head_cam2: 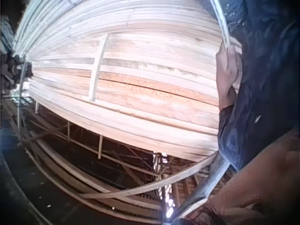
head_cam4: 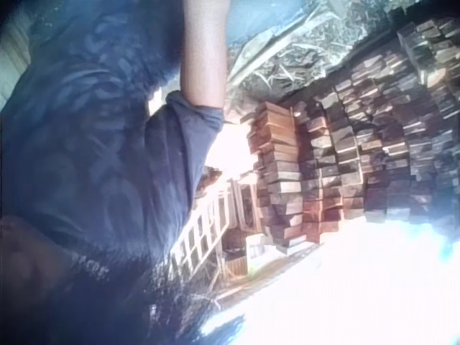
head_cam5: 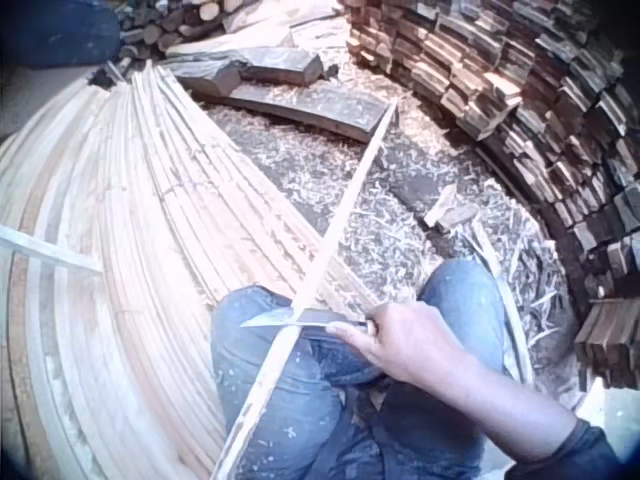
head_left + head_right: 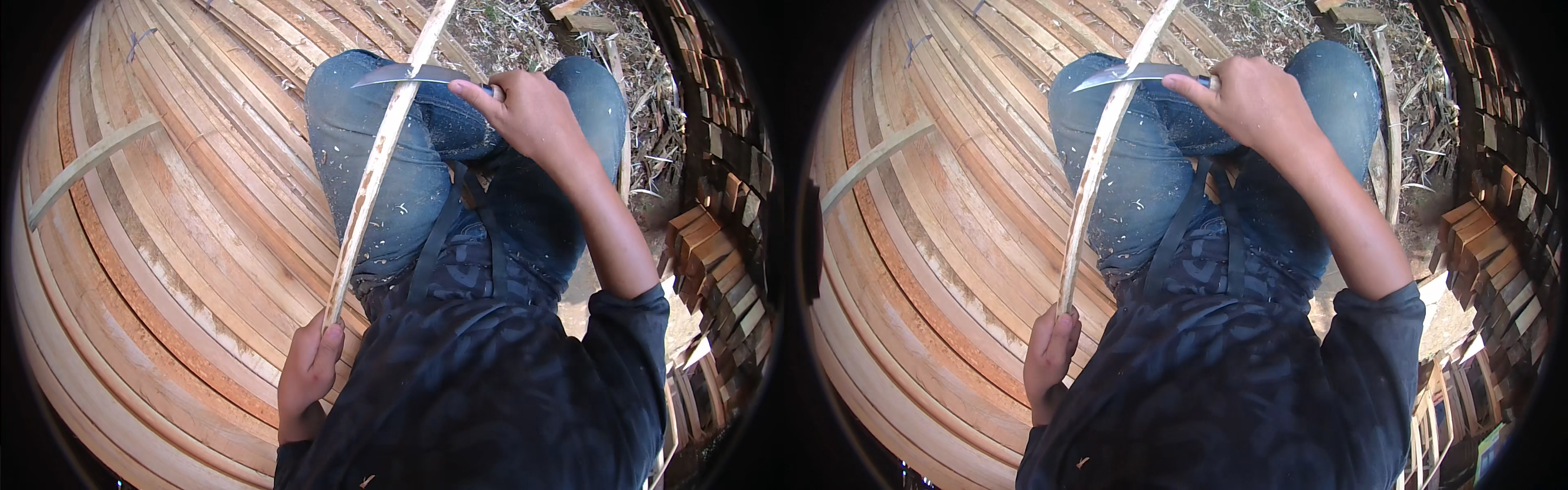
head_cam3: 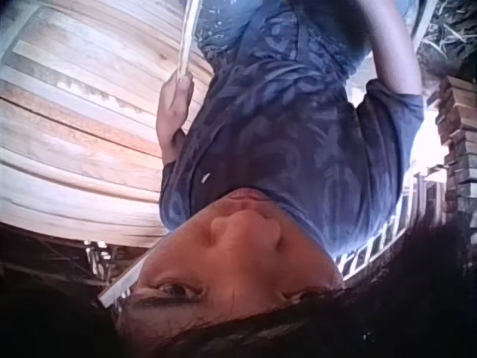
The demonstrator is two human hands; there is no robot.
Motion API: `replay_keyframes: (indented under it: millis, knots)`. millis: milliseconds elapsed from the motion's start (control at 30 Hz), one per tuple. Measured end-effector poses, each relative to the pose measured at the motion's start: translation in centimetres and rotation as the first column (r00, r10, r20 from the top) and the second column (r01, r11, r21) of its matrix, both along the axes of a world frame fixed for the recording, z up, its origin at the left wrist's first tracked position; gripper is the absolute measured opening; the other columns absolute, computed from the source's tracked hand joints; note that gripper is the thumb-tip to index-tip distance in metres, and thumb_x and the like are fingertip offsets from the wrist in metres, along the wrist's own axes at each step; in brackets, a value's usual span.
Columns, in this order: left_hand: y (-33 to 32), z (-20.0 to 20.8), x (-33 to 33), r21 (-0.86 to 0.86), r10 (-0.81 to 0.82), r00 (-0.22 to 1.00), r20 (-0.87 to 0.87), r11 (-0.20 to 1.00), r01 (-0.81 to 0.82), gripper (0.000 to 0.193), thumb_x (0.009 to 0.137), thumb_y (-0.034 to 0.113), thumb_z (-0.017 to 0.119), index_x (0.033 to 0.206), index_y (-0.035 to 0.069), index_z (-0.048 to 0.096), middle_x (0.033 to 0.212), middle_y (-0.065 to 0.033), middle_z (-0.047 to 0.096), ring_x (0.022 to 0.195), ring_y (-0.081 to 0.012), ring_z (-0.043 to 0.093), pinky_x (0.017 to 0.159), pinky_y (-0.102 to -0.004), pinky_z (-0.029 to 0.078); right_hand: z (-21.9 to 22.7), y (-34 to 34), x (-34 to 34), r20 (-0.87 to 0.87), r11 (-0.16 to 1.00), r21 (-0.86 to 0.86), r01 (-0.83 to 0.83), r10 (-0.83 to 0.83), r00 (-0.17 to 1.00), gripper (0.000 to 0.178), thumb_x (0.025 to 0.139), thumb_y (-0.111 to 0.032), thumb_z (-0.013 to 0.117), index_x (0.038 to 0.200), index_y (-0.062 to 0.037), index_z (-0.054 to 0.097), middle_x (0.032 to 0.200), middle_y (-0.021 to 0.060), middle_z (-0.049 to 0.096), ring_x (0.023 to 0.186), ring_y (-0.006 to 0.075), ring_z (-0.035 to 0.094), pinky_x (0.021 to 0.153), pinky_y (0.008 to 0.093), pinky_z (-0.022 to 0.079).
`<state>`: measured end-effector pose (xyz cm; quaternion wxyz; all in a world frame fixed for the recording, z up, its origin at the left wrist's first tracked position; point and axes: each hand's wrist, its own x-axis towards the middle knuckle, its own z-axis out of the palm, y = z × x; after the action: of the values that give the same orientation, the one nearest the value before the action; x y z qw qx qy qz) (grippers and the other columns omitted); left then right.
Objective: The person sits on the ground and uses a curved knife to shave thin strips from a long, thin piece of wood held against their leg. They repeatedly scrape the blade along the wood to remove bark and smooth the surface.
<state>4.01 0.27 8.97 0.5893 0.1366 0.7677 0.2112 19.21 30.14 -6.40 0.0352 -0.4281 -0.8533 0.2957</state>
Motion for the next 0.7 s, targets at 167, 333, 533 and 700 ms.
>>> replay_keyframes:
  millis: [167,333,533,700]
  knots:
    - [-0.4,-0.7,0.0,-0.012,-0.024,0.999,0.040,1.000,0.024,0.030,0.100,0.024,0.040,0.080,0.003,0.047,0.055,0.0017,0.039,0.048,-0.0056,0.035,0.043,-0.0245,0.028,-1.5,0.5,2.5,-0.301,0.212,-0.943,-0.257,-0.213,0.930,0.030,0.095,-0.034,0.057,0.084,-0.0073,0.051,0.057,-0.0032,0.046,0.040,0.0027,0.042,0.034,0.0178,0.031]
    - [-0.7,-2.0,-0.6,-0.108,-0.079,0.989,-0.128,0.992,0.065,0.035,0.100,0.023,0.042,0.073,0.002,0.047,0.053,0.0000,0.041,0.048,-0.0071,0.037,0.044,-0.0281,0.030,-2.6,-1.2,2.2,-0.265,0.152,-0.963,-0.223,-0.374,0.889,0.026,0.096,-0.033,0.056,0.094,-0.0067,0.057,0.058,-0.0053,0.043,0.041,0.0007,0.035,0.034,0.0182,0.024]
    - [-0.9,-1.4,-2.9,-0.088,-0.165,0.888,-0.430,0.986,0.141,0.037,0.100,0.022,0.042,0.072,-0.002,0.048,0.053,-0.0064,0.035,0.052,-0.0119,0.033,0.048,-0.0334,0.030,-3.1,-3.7,-2.2,-0.534,0.936,-0.351,-0.029,-0.175,0.827,0.032,0.089,-0.027,0.066,0.096,0.0040,0.060,0.065,0.0054,0.056,0.058,0.0188,0.052,0.057,0.0354,0.045]
    - [-1.3,-0.3,-4.4,-0.107,-0.202,0.837,-0.509,0.979,0.171,0.039,0.100,0.024,0.042,0.072,-0.003,0.047,0.053,-0.0086,0.035,0.052,-0.0142,0.033,0.048,-0.0350,0.031,-1.7,-2.3,-2.2,-0.501,0.560,-0.780,-0.280,-0.291,0.815,0.035,0.093,-0.035,0.060,0.086,-0.0007,0.059,0.056,0.0028,0.051,0.045,0.0129,0.049,0.043,0.0293,0.040]
